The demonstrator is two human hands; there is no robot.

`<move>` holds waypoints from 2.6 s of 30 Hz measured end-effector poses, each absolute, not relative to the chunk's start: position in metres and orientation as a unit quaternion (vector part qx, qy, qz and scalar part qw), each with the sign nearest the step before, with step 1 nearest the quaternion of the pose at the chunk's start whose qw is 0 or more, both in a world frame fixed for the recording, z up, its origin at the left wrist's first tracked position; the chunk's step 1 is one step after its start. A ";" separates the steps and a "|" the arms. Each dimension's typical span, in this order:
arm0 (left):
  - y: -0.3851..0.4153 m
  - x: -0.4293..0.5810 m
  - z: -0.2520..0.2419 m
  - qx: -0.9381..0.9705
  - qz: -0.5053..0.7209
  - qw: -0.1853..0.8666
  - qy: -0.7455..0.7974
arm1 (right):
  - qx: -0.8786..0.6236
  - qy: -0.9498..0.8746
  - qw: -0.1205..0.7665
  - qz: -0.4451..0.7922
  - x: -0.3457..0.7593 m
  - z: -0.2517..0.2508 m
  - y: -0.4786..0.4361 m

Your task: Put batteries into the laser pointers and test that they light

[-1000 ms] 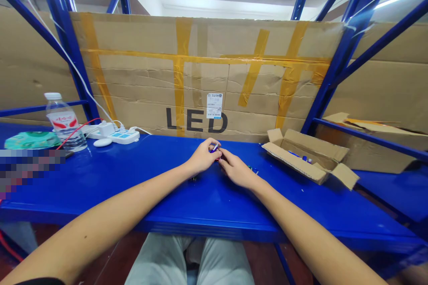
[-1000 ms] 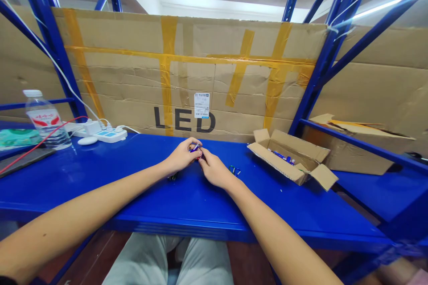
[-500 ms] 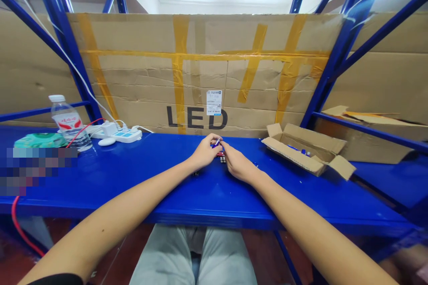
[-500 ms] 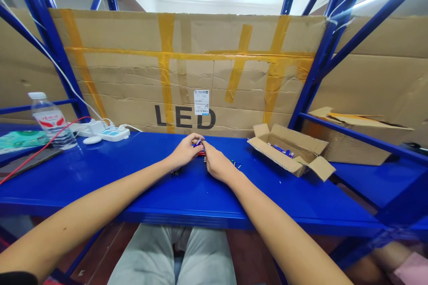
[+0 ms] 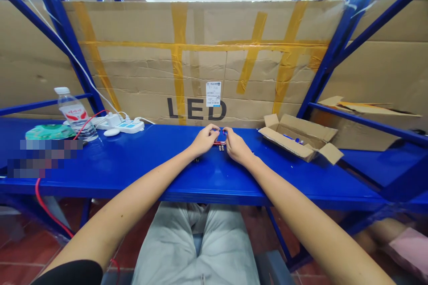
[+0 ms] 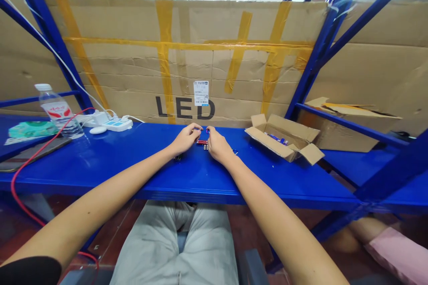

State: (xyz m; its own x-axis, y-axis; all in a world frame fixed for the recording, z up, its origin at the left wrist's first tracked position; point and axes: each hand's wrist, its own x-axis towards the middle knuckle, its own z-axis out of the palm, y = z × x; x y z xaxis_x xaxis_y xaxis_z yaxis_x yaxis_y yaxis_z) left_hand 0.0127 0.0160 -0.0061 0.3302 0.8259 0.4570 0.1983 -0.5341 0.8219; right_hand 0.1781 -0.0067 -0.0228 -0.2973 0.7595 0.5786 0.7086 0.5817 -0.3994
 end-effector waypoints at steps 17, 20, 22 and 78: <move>0.012 0.016 -0.015 0.807 0.428 0.243 0.327 | -0.450 -0.777 0.431 0.088 0.170 -0.020 -0.009; 0.012 0.016 -0.016 0.800 0.439 0.246 0.327 | -0.444 -0.776 0.438 0.091 0.170 -0.022 -0.007; 0.013 0.016 -0.016 0.796 0.444 0.252 0.325 | -0.442 -0.775 0.441 0.094 0.169 -0.023 -0.006; 0.039 -0.018 -0.003 0.510 0.536 0.637 0.218 | -0.421 -0.770 0.475 0.065 0.199 -0.015 0.002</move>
